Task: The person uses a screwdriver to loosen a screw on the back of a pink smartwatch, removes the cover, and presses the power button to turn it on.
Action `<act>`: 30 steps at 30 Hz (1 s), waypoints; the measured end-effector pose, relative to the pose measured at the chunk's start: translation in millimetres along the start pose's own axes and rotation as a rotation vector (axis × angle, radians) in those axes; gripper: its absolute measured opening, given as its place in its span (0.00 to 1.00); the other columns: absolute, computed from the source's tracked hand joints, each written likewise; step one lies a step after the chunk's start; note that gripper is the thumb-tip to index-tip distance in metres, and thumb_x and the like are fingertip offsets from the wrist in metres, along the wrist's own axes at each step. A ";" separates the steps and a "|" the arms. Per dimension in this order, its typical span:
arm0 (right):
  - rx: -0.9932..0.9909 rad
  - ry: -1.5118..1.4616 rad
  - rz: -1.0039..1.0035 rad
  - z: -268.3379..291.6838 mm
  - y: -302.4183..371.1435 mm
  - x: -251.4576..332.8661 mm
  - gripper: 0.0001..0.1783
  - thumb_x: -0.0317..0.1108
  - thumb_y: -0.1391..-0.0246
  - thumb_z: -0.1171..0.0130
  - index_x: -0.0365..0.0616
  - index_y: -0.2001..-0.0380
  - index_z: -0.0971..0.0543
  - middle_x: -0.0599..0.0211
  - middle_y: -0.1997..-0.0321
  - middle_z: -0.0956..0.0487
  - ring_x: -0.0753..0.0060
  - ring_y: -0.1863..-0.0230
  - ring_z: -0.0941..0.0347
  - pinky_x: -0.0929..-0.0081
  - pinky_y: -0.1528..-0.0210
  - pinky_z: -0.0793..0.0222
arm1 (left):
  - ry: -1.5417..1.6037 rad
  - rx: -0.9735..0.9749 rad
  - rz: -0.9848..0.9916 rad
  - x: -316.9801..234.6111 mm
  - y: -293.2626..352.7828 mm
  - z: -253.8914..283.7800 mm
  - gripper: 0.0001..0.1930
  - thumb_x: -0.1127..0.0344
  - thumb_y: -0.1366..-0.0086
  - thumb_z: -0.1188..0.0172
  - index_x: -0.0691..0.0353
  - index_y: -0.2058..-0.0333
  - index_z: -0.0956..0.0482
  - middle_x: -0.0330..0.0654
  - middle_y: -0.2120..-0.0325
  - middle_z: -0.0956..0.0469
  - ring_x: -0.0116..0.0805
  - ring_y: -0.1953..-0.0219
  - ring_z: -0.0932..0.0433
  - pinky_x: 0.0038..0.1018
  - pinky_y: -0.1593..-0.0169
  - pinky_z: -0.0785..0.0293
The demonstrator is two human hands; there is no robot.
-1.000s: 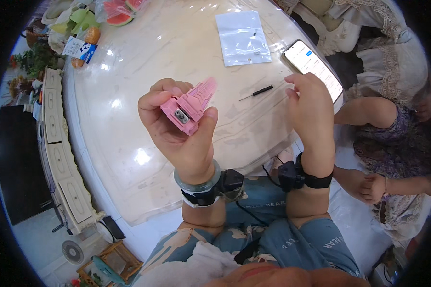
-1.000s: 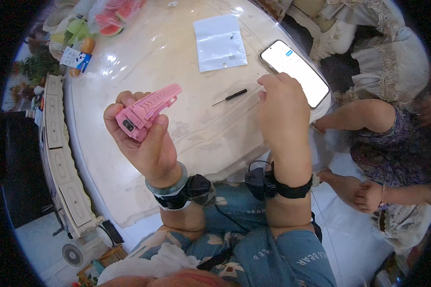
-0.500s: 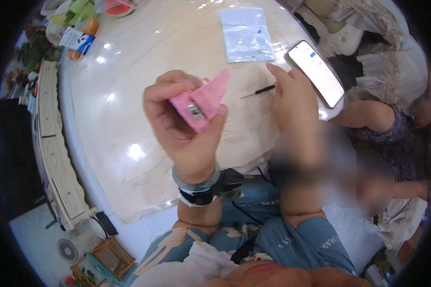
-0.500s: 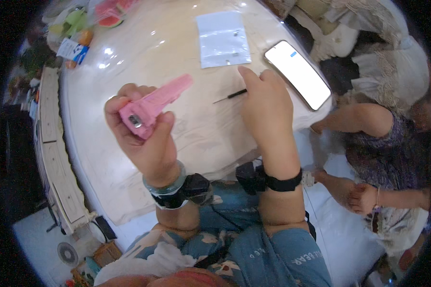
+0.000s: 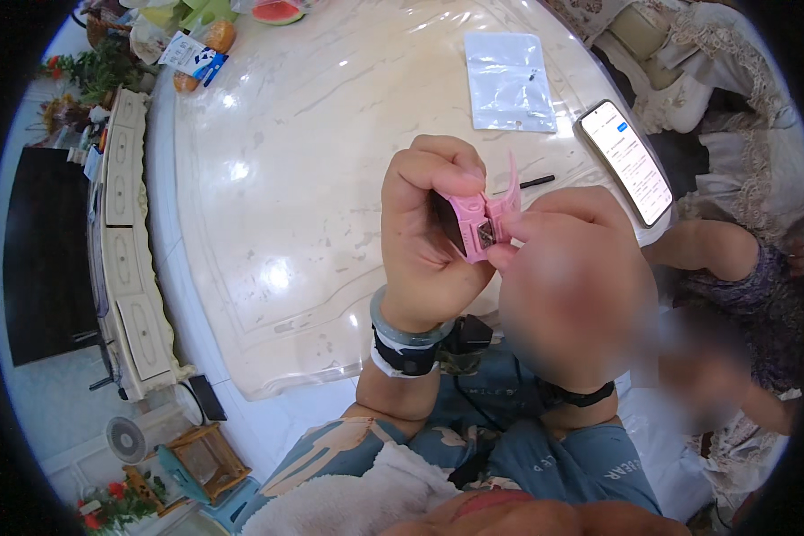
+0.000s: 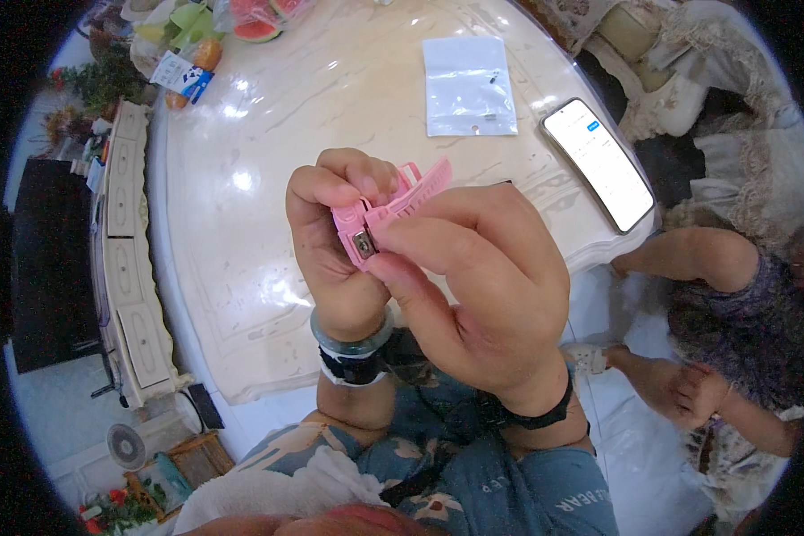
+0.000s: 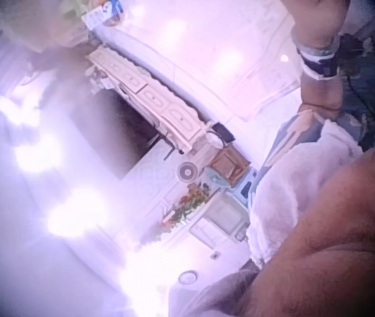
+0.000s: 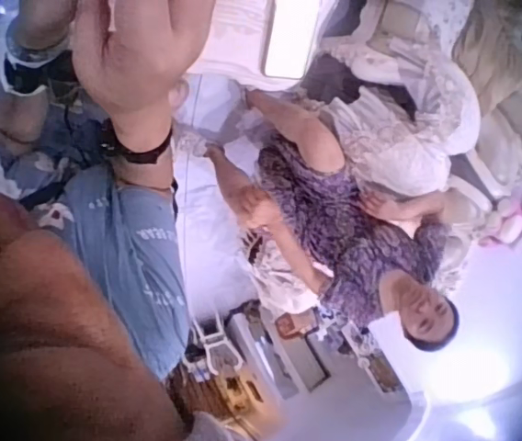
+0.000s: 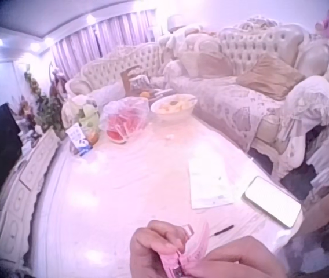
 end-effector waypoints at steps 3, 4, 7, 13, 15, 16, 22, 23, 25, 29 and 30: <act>0.029 -0.011 -0.062 -1.5 0.3 -0.7 0.14 0.23 0.64 0.29 0.42 0.70 0.19 0.64 0.68 0.24 0.67 0.69 0.28 0.76 0.67 0.32 | 0.043 0.029 -0.004 0.4 0.7 -2.5 0.25 0.73 0.50 0.29 0.56 0.57 0.34 0.42 0.59 0.36 0.28 0.59 0.34 0.23 0.55 0.34; 0.036 -0.012 -0.085 -1.6 0.7 -1.9 0.14 0.23 0.65 0.29 0.42 0.71 0.20 0.64 0.68 0.25 0.67 0.69 0.28 0.76 0.67 0.32 | 0.071 0.020 0.003 1.8 0.8 -3.8 0.26 0.74 0.51 0.28 0.56 0.57 0.34 0.41 0.59 0.36 0.29 0.59 0.34 0.24 0.54 0.34; 0.025 -0.032 -0.072 0.1 -0.1 -0.7 0.12 0.22 0.64 0.30 0.42 0.71 0.20 0.64 0.69 0.25 0.69 0.70 0.28 0.77 0.68 0.32 | 0.093 0.020 0.015 3.7 1.1 -2.5 0.26 0.76 0.52 0.29 0.56 0.57 0.34 0.41 0.59 0.35 0.29 0.59 0.34 0.26 0.52 0.35; 0.043 -0.115 -0.066 -6.9 2.0 0.8 0.11 0.20 0.64 0.32 0.42 0.72 0.19 0.65 0.70 0.25 0.71 0.72 0.28 0.78 0.70 0.33 | 0.192 0.035 0.032 4.5 1.9 -1.1 0.26 0.82 0.55 0.35 0.54 0.59 0.34 0.40 0.60 0.35 0.30 0.60 0.34 0.28 0.51 0.35; 0.039 -0.114 -0.075 -7.5 2.2 0.9 0.11 0.20 0.64 0.32 0.41 0.72 0.19 0.65 0.70 0.25 0.71 0.71 0.28 0.79 0.70 0.32 | 0.221 0.040 0.043 5.4 2.2 -1.7 0.26 0.83 0.56 0.36 0.54 0.59 0.34 0.40 0.61 0.35 0.30 0.60 0.34 0.28 0.52 0.35; 0.035 -0.118 -0.083 -6.8 2.4 0.7 0.11 0.20 0.64 0.32 0.41 0.72 0.19 0.65 0.70 0.25 0.72 0.71 0.28 0.79 0.70 0.32 | 0.230 0.040 0.031 5.1 1.4 -2.2 0.26 0.83 0.56 0.36 0.54 0.59 0.35 0.40 0.61 0.35 0.30 0.61 0.34 0.27 0.52 0.35; 0.041 -0.175 -0.111 -9.4 4.8 -4.4 0.11 0.22 0.63 0.31 0.42 0.72 0.19 0.67 0.69 0.24 0.73 0.70 0.28 0.79 0.68 0.32 | 0.270 0.048 0.016 5.8 0.8 -2.1 0.26 0.83 0.56 0.35 0.54 0.59 0.35 0.40 0.61 0.35 0.30 0.61 0.34 0.27 0.54 0.35; 0.053 -0.164 -0.078 -10.3 4.1 -3.6 0.11 0.22 0.63 0.31 0.43 0.72 0.19 0.67 0.70 0.24 0.72 0.70 0.28 0.79 0.67 0.32 | 0.278 0.051 0.017 5.7 1.2 -1.8 0.26 0.83 0.56 0.35 0.54 0.59 0.35 0.40 0.61 0.35 0.31 0.61 0.35 0.27 0.54 0.35; 0.059 -0.155 -0.046 -10.7 3.2 -0.3 0.11 0.23 0.63 0.31 0.43 0.72 0.19 0.67 0.70 0.24 0.72 0.70 0.28 0.79 0.66 0.32 | 0.298 0.047 0.022 4.4 1.1 -1.8 0.26 0.81 0.55 0.34 0.54 0.59 0.35 0.40 0.61 0.36 0.30 0.61 0.35 0.28 0.55 0.35; 0.064 -0.138 -0.015 -10.6 2.5 0.2 0.11 0.23 0.63 0.30 0.43 0.72 0.20 0.67 0.70 0.24 0.70 0.69 0.27 0.78 0.66 0.32 | 0.313 0.025 0.039 4.3 1.7 -2.4 0.26 0.77 0.53 0.29 0.53 0.59 0.35 0.39 0.61 0.36 0.30 0.62 0.36 0.28 0.56 0.35; 0.050 -0.143 0.002 -10.8 2.4 0.3 0.11 0.23 0.63 0.30 0.44 0.72 0.20 0.66 0.70 0.24 0.70 0.69 0.27 0.77 0.66 0.32 | 0.306 0.028 0.046 3.7 1.3 -2.7 0.27 0.76 0.53 0.28 0.53 0.59 0.35 0.39 0.61 0.36 0.30 0.62 0.36 0.28 0.56 0.35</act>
Point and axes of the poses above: each hand's wrist, its own y-axis away from the middle knuckle, its own z-axis out of the back of the hand, x = y × z, the point moved 9 cm from there along -y, towards the middle knuckle
